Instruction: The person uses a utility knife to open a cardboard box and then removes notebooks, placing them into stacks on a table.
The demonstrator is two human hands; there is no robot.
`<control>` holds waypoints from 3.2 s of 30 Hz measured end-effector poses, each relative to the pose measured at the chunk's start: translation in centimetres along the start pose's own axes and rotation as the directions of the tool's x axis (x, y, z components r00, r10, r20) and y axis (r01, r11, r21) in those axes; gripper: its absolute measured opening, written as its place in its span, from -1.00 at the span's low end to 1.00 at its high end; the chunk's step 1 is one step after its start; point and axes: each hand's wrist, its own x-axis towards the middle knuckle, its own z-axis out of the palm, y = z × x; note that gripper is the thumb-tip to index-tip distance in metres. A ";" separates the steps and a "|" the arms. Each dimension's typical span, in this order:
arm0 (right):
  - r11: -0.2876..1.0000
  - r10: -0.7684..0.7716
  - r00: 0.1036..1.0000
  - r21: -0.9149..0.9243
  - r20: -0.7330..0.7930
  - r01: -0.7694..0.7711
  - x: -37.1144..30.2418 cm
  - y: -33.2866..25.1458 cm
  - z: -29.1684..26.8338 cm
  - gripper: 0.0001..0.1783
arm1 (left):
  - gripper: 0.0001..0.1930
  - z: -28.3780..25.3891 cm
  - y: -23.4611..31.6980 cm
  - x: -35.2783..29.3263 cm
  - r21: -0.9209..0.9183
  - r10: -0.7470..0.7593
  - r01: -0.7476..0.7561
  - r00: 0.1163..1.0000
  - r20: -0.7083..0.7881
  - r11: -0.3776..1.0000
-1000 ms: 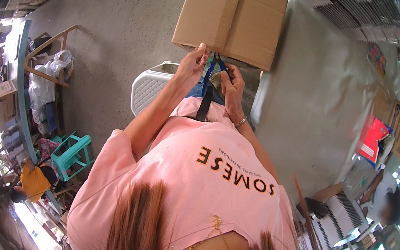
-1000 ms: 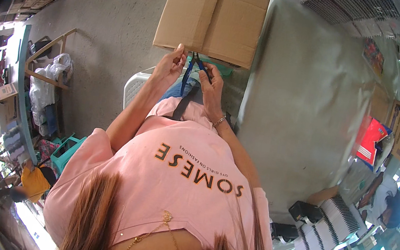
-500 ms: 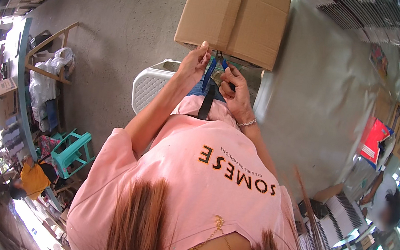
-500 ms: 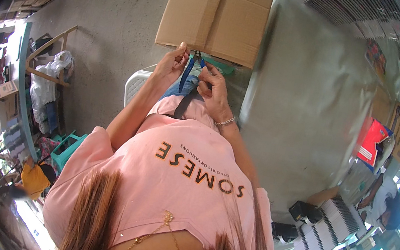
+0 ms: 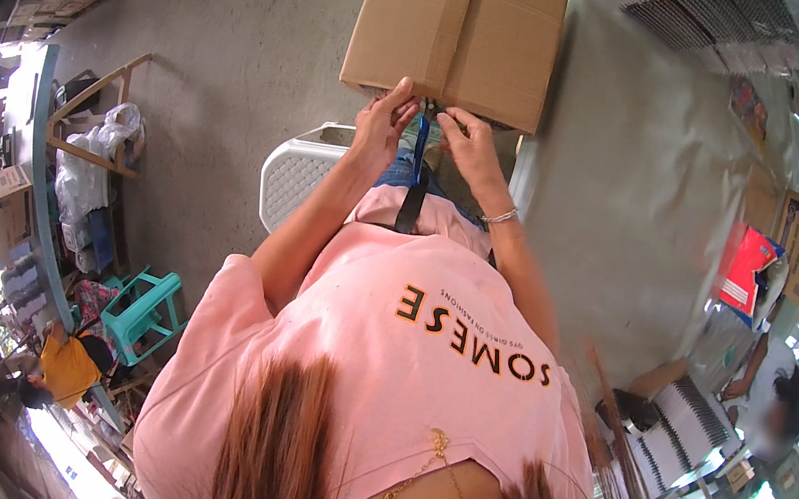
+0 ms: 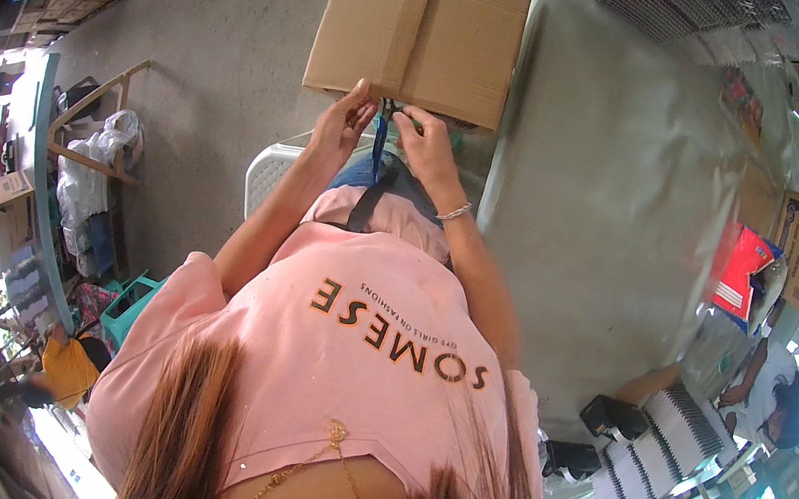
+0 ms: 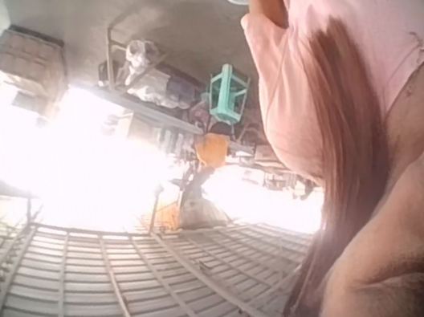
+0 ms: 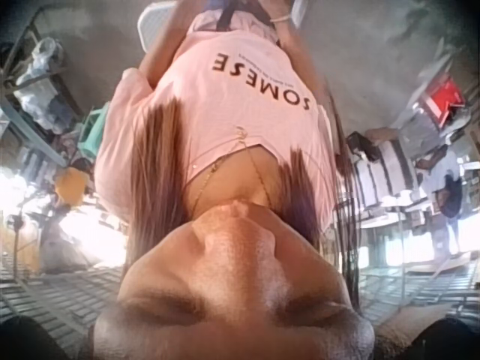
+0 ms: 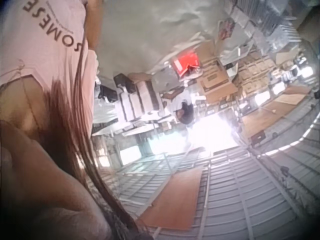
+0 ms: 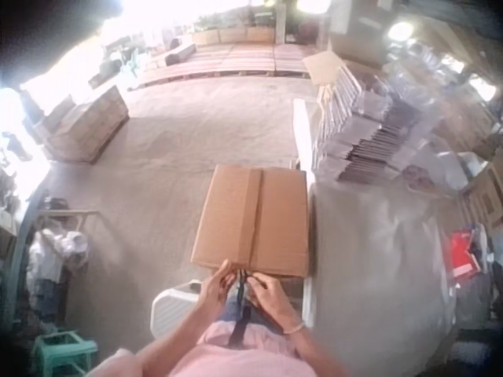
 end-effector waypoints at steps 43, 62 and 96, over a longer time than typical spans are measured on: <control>0.991 0.068 0.988 0.125 -0.138 -0.050 -2.5 0.6 1.7 -0.72 | -0.79 0.5 0.2 0.2 -0.038 -0.077 0.076 0.997 -0.018 0.996; 0.849 -0.473 0.835 -0.399 -0.280 0.347 -1.6 2.4 2.1 -0.69 | -0.81 0.6 -0.2 -0.2 -0.031 -0.012 0.012 1.000 0.015 0.999; 0.090 -0.609 0.775 -0.956 0.168 0.279 26.8 -18.7 -10.9 -0.70 | -0.76 18.2 14.2 18.5 0.730 0.244 -0.645 0.688 0.684 -0.228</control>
